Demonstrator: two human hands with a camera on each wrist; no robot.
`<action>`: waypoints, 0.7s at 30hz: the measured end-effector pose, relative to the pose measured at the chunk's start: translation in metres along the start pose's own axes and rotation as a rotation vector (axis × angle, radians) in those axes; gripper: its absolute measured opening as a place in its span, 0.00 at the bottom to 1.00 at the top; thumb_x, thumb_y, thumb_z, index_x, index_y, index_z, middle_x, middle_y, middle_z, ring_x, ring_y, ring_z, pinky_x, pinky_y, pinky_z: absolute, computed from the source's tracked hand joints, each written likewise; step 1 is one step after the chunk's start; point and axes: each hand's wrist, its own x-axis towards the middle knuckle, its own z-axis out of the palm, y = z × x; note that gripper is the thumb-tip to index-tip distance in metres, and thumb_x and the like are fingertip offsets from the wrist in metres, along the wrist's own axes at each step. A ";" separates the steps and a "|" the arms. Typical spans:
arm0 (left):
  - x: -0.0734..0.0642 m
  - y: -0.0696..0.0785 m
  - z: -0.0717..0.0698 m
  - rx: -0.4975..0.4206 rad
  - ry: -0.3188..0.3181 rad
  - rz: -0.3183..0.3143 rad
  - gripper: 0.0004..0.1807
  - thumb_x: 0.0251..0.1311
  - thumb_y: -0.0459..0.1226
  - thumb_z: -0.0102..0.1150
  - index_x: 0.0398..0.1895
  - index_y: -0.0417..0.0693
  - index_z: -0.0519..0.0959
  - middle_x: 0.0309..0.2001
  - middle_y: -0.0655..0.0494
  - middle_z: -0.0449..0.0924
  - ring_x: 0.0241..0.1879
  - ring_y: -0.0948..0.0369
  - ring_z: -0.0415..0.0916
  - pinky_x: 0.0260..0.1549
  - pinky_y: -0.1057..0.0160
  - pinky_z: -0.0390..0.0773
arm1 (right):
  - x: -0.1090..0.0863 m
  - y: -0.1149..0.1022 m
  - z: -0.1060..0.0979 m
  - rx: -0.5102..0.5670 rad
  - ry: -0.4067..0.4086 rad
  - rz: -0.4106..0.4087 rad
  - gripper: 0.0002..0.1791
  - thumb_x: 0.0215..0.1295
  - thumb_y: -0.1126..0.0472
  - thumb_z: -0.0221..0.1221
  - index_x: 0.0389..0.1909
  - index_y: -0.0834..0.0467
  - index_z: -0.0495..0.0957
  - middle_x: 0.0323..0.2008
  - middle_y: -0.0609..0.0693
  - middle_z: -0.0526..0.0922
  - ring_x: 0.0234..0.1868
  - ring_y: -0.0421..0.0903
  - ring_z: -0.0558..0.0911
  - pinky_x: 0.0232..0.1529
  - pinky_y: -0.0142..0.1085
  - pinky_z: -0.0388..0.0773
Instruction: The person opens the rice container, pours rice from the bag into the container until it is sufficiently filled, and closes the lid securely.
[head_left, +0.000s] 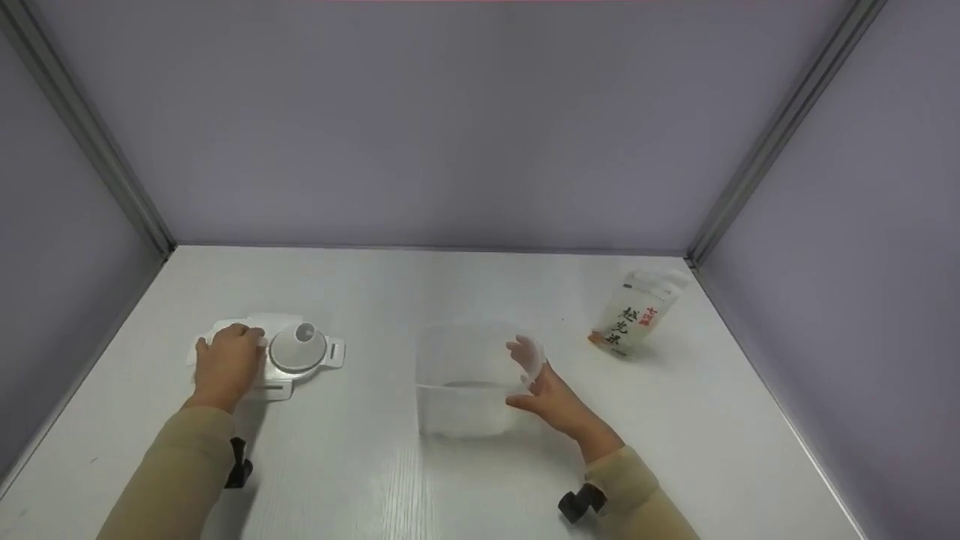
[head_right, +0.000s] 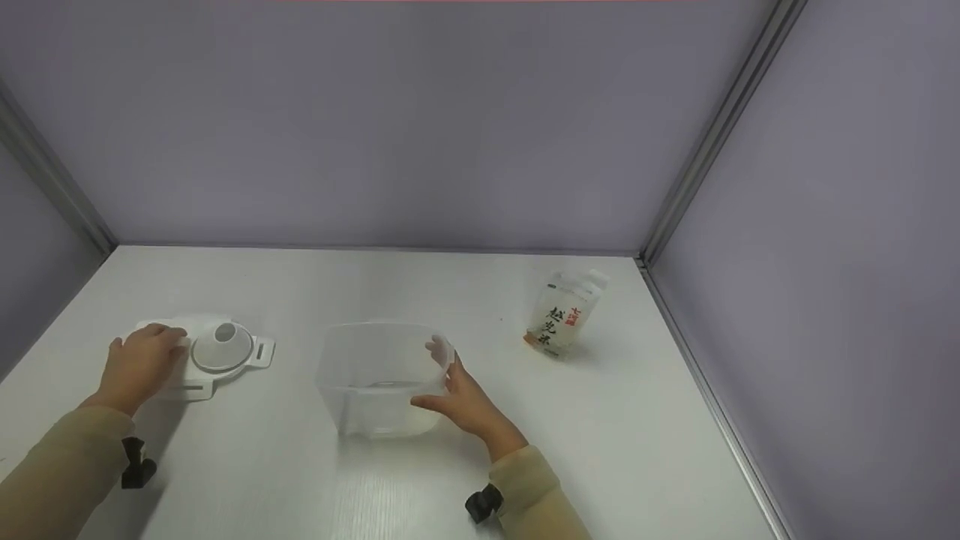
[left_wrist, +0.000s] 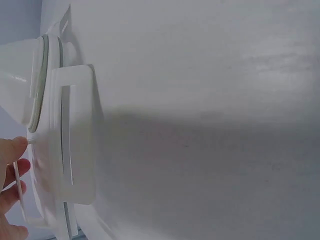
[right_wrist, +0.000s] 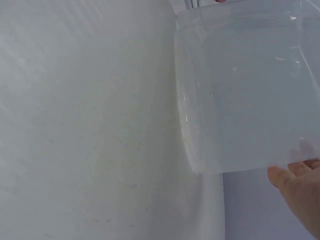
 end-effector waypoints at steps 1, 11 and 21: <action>0.000 0.000 0.001 0.009 -0.009 -0.003 0.15 0.64 0.29 0.45 0.52 0.29 0.71 0.51 0.28 0.69 0.54 0.33 0.63 0.55 0.31 0.50 | 0.000 0.000 0.000 0.000 -0.001 0.002 0.50 0.58 0.63 0.64 0.72 0.60 0.39 0.71 0.59 0.50 0.71 0.56 0.48 0.65 0.56 0.49; -0.002 -0.002 0.013 0.034 0.008 -0.007 0.15 0.64 0.27 0.47 0.52 0.28 0.71 0.49 0.28 0.69 0.50 0.33 0.66 0.43 0.34 0.66 | -0.002 0.001 0.000 -0.011 -0.007 0.003 0.50 0.58 0.61 0.64 0.72 0.60 0.40 0.71 0.58 0.50 0.71 0.55 0.48 0.65 0.55 0.49; -0.009 0.001 0.020 0.050 0.086 -0.020 0.15 0.63 0.28 0.51 0.51 0.30 0.72 0.49 0.29 0.71 0.50 0.34 0.68 0.47 0.33 0.65 | -0.005 -0.003 0.001 -0.005 -0.027 -0.001 0.51 0.58 0.62 0.64 0.72 0.60 0.38 0.71 0.58 0.48 0.71 0.55 0.47 0.65 0.55 0.48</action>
